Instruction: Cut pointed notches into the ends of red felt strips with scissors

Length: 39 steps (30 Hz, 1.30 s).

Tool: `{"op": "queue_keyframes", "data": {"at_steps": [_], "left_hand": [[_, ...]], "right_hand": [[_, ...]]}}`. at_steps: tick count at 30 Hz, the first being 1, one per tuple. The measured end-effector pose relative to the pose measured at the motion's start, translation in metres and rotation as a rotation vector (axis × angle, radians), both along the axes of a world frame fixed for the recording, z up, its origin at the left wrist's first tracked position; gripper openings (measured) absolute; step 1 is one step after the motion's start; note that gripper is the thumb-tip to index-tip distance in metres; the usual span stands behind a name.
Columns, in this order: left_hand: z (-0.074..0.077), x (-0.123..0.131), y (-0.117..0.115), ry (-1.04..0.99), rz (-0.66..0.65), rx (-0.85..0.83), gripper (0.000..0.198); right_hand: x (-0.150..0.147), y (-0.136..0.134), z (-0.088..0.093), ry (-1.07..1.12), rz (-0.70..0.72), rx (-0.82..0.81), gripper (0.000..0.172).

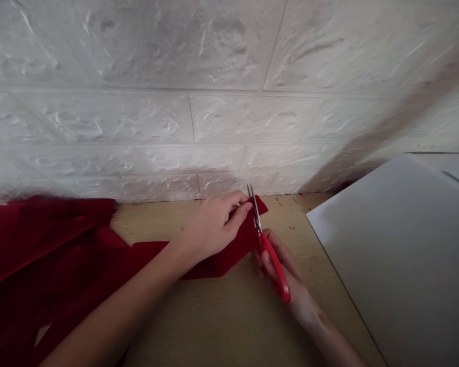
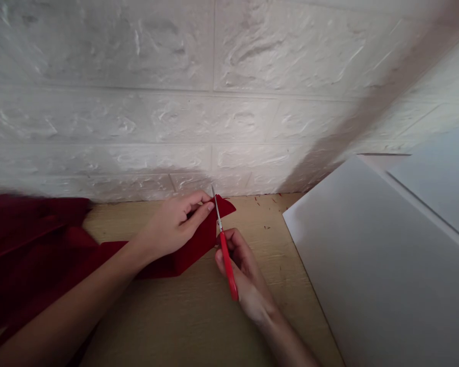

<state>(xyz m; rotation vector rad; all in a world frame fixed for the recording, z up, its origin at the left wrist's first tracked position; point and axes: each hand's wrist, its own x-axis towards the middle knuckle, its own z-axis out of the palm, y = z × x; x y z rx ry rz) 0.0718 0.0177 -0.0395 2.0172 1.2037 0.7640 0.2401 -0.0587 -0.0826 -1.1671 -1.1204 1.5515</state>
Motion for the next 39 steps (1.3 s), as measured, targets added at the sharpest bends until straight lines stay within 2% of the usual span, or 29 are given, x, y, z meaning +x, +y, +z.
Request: {"op": "queue_keyframes", "data": {"at_steps": [12, 17, 24, 28, 31, 39], "left_hand": [[-0.002, 0.001, -0.001, 0.026, -0.026, -0.055, 0.027], [0.0, 0.0, -0.001, 0.025, -0.028, -0.057, 0.028], [-0.002, 0.001, -0.001, 0.03, -0.04, -0.048, 0.028], [-0.003, 0.001, -0.001, 0.019, -0.054, -0.029, 0.03], [-0.002, 0.001, -0.001, 0.014, -0.044, -0.033, 0.028], [0.004, 0.001, -0.004, -0.016, -0.018, -0.023, 0.026]], "right_hand": [[0.002, 0.006, -0.008, 0.097, -0.029, -0.043, 0.05], [0.003, 0.007, -0.008, 0.08, -0.033, 0.009, 0.049], [0.001, 0.006, -0.011, 0.069, -0.047, 0.006, 0.043], [0.002, 0.008, -0.017, 0.156, -0.097, 0.007, 0.039], [0.006, 0.009, -0.018, 0.129, -0.138, 0.029, 0.035], [0.003, 0.0, -0.01, 0.039, -0.068, 0.079, 0.037]]}}
